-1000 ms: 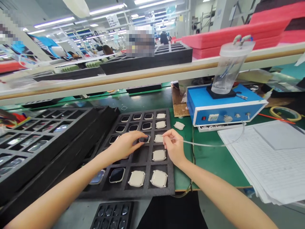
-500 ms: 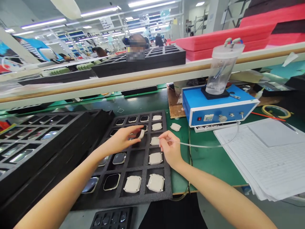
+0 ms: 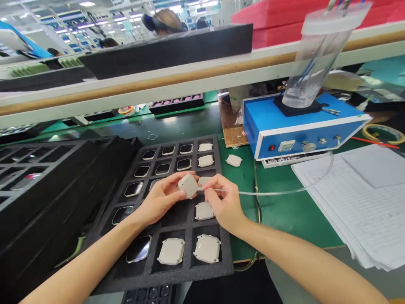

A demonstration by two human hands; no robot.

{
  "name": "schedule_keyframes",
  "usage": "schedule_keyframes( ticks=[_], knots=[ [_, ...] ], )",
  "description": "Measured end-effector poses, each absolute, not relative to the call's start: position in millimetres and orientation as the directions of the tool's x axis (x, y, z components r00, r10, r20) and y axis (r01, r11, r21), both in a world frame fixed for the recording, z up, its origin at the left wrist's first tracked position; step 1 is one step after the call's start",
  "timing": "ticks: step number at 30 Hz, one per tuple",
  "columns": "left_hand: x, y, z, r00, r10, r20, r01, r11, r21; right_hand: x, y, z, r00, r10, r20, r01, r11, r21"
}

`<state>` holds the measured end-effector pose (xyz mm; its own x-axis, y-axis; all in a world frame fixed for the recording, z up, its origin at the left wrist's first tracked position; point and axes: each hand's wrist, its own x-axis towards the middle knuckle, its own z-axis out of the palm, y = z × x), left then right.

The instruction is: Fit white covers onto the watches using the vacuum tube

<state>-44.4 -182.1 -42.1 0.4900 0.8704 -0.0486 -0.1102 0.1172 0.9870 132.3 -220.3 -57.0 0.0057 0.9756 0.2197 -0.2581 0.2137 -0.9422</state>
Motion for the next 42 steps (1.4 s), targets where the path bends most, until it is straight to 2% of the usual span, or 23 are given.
schedule_keyframes(
  ticks=[6,8,10,12,14,16,18,21,24,31,33,38,42],
  knots=[
    [-43,-184,-39,0.519,0.854,-0.040,-0.093,0.103,0.990,133,-219,-57,-0.003,0.975,0.221,-0.244,0.214,-0.946],
    [-44,-185,-36,0.467,0.884,-0.015,0.011,0.012,1.000,133,-218,-56,0.001,0.975,0.222,-0.249,0.215,-0.944],
    [-46,-186,-33,0.372,0.926,0.065,0.226,-0.158,0.961,132,-218,-56,0.001,0.974,0.225,-0.254,0.218,-0.942],
    [-48,-186,-32,0.296,0.935,0.194,0.524,-0.329,0.786,132,-218,-57,-0.001,0.973,0.229,-0.254,0.221,-0.942],
    [-48,-185,-31,0.320,0.904,0.284,0.744,-0.426,0.516,132,-218,-57,-0.001,0.973,0.232,-0.249,0.225,-0.942],
    [-49,-184,-30,0.406,0.875,0.263,0.814,-0.477,0.331,133,-218,-58,0.001,0.972,0.234,-0.248,0.227,-0.942],
    [-51,-184,-27,0.497,0.843,0.203,0.796,-0.537,0.280,133,-218,-58,0.003,0.973,0.230,-0.251,0.223,-0.942],
    [-58,-184,-20,0.599,0.790,0.129,0.737,-0.607,0.298,133,-218,-57,0.004,0.977,0.213,-0.252,0.207,-0.945],
    [-67,-182,-17,0.613,0.786,0.081,0.715,-0.595,0.367,131,-217,-56,0.007,0.981,0.195,-0.250,0.191,-0.949],
    [-62,-173,-26,0.425,0.875,0.234,0.726,-0.483,0.490,131,-216,-58,0.003,0.978,0.210,-0.248,0.205,-0.947],
    [-57,-170,-24,0.451,0.862,0.232,0.697,-0.502,0.511,132,-216,-58,0.004,0.976,0.217,-0.241,0.212,-0.947],
    [-58,-158,-10,0.675,0.737,0.045,0.571,-0.559,0.601,134,-218,-58,0.006,0.976,0.219,-0.236,0.214,-0.948],
    [-67,-149,-6,0.696,0.718,-0.012,0.487,-0.459,0.743,134,-218,-56,0.023,0.976,0.216,-0.219,0.216,-0.952]
  ],
)
